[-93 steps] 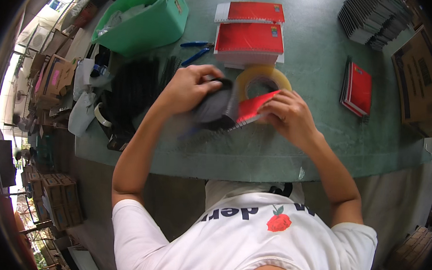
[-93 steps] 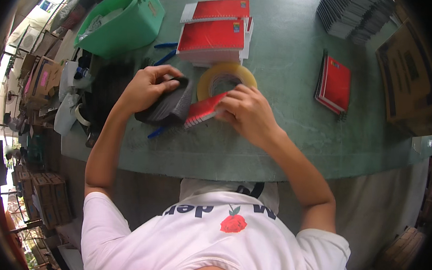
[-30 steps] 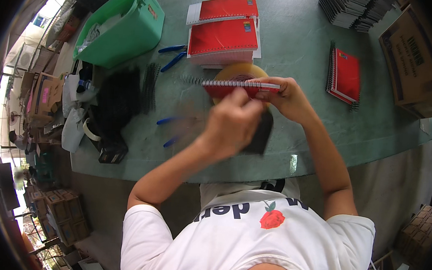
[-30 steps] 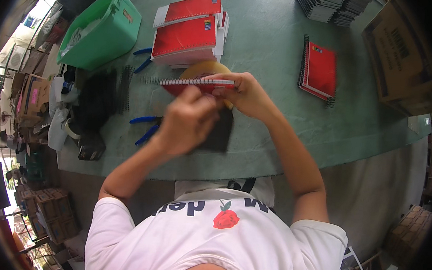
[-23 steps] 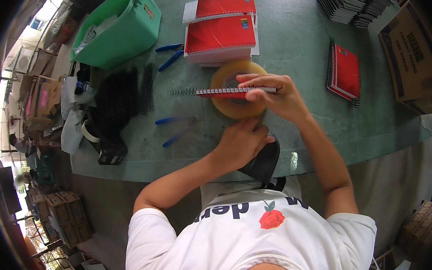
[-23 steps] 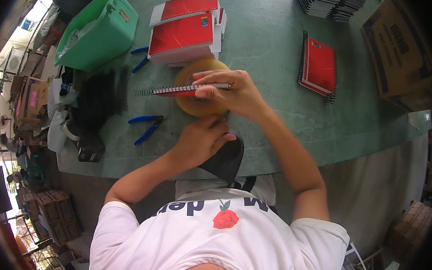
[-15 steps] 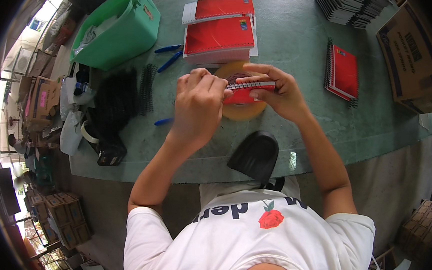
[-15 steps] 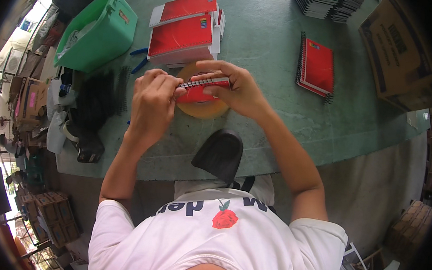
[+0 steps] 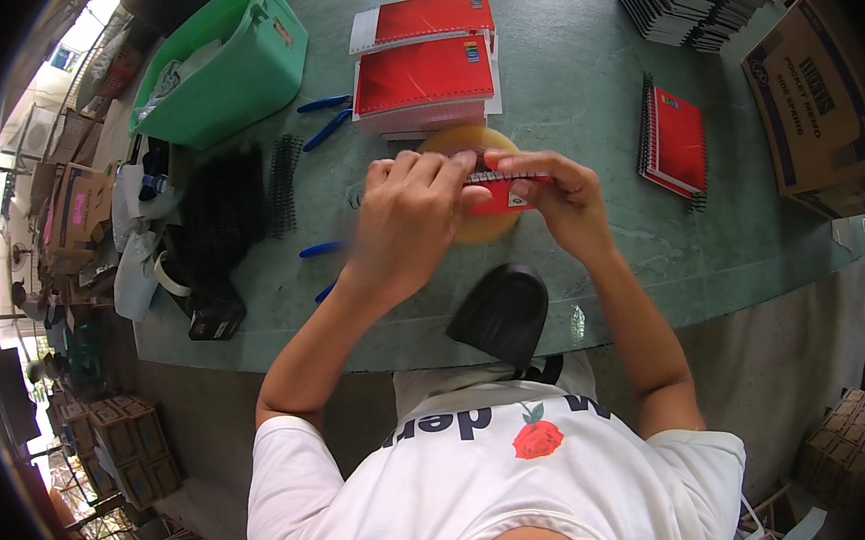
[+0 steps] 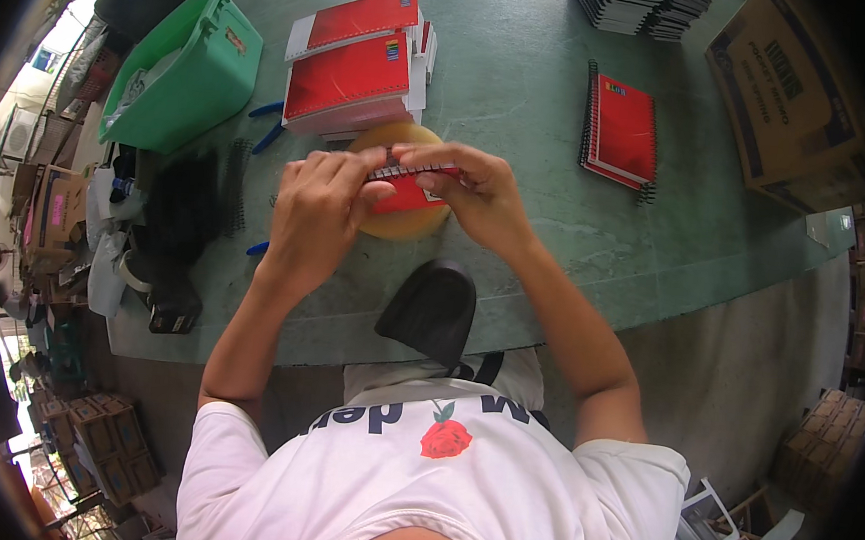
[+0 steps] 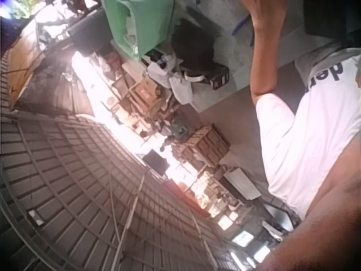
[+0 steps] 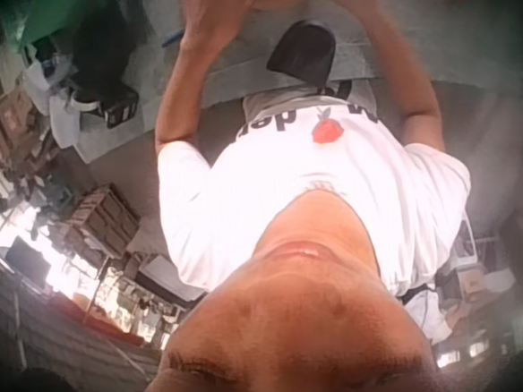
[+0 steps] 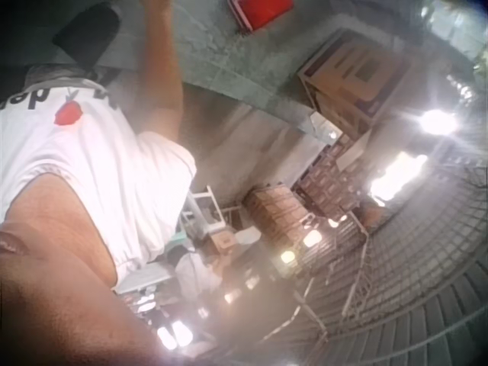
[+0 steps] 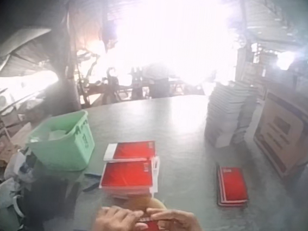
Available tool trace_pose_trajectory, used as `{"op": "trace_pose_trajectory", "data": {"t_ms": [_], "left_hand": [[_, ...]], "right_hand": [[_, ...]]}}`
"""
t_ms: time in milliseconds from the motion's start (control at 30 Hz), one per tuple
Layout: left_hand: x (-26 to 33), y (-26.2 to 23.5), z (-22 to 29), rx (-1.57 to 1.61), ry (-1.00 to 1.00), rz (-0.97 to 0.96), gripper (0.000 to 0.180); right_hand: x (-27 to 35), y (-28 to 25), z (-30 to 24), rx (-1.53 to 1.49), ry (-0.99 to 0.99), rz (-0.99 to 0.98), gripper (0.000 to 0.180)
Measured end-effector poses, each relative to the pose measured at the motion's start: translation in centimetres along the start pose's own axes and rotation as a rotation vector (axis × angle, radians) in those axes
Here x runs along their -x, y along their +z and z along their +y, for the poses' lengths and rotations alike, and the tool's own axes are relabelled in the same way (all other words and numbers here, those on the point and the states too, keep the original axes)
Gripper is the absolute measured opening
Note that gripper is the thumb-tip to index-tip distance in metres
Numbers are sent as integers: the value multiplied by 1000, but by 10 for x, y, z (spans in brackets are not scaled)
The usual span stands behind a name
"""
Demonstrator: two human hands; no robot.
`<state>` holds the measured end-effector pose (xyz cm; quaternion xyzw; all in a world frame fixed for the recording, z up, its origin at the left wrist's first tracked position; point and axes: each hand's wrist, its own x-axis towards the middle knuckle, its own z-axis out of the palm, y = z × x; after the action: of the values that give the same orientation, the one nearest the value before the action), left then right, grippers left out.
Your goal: The person binds notebooks by threading a plastic spiral through the punched holes by hand, uses pliers to trim the excess spiral, and then uses a piece of black material to smooth or flatten the ends.
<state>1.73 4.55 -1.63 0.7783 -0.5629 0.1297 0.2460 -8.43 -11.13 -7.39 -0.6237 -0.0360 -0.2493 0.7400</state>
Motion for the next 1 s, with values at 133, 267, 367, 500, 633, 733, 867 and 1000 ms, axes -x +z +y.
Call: {"op": "trace_pose_trajectory", "data": {"t_ms": [133, 267, 367, 500, 633, 733, 867, 1000], "left_hand": [[-1, -4, 4, 33, -40, 33, 25], [-3, 0, 5, 22, 18, 52, 25], [-4, -5, 7, 74, -41, -31, 22], [-13, -3, 12, 157, -29, -2, 22], [-14, 1, 8, 185, 25, -117, 24], [-20, 6, 17, 229, 71, -61, 24], [-24, 21, 25, 299, 145, -61, 19], [-29, 19, 30, 394, 144, -111, 18]], "right_hand": [[4, 8, -8, -34, 97, 48, 20], [8, -1, -1, 40, 10, -13, 22], [9, 7, -8, 52, 41, 81, 20], [16, -3, 0, 264, 149, 94, 17], [17, -6, -2, 443, 85, 55, 19], [17, -9, 0, 472, 68, 52, 21], [18, -12, -5, 678, 93, 57, 23], [20, -12, -2, 734, -7, 83, 23]]}}
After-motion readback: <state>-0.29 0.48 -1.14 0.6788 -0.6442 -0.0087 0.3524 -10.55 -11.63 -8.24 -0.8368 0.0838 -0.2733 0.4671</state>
